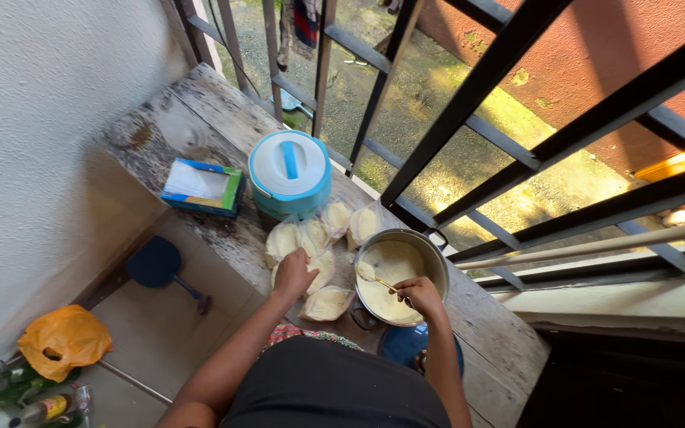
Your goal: The person scoops a yellow batter from a metal pot into small plastic bags using a spoon, and ties each bag closed by hand.
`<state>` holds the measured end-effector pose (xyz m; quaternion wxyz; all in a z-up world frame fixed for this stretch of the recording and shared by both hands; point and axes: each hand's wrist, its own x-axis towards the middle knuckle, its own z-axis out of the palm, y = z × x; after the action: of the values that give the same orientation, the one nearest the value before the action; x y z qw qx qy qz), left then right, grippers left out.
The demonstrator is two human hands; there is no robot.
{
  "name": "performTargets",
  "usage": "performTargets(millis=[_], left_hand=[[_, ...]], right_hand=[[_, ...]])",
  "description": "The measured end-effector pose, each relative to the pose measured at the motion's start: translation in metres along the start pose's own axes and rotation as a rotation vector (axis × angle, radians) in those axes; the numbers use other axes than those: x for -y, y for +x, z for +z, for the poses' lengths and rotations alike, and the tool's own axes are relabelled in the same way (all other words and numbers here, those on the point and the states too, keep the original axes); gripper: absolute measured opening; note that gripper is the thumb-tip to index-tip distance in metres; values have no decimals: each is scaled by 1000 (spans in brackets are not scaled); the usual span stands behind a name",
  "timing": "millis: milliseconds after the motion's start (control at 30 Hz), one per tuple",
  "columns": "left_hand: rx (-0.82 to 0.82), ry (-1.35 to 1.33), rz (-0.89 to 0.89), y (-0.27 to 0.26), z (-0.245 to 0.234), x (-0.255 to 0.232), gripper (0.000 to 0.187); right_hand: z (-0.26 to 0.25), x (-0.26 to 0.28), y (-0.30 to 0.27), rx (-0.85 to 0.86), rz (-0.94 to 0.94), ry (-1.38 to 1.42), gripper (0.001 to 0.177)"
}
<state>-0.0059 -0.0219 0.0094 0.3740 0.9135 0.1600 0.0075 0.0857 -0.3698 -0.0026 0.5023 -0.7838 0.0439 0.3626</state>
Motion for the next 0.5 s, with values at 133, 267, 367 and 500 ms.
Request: performTargets(millis=[133,267,367,500], left_hand=[[13,19,4,10,13,23,31],[38,12,5,22,13,32,25],[24,-1,43,28,17,35,12],[63,-56,46,32,19,39,9]], right_hand=[[36,34,-5,38,5,-4,23],[81,48,3,-63,-121,-230,25],[112,57,2,-165,-209,-399,27],[148,69,-15,-375,-295,-697,25]])
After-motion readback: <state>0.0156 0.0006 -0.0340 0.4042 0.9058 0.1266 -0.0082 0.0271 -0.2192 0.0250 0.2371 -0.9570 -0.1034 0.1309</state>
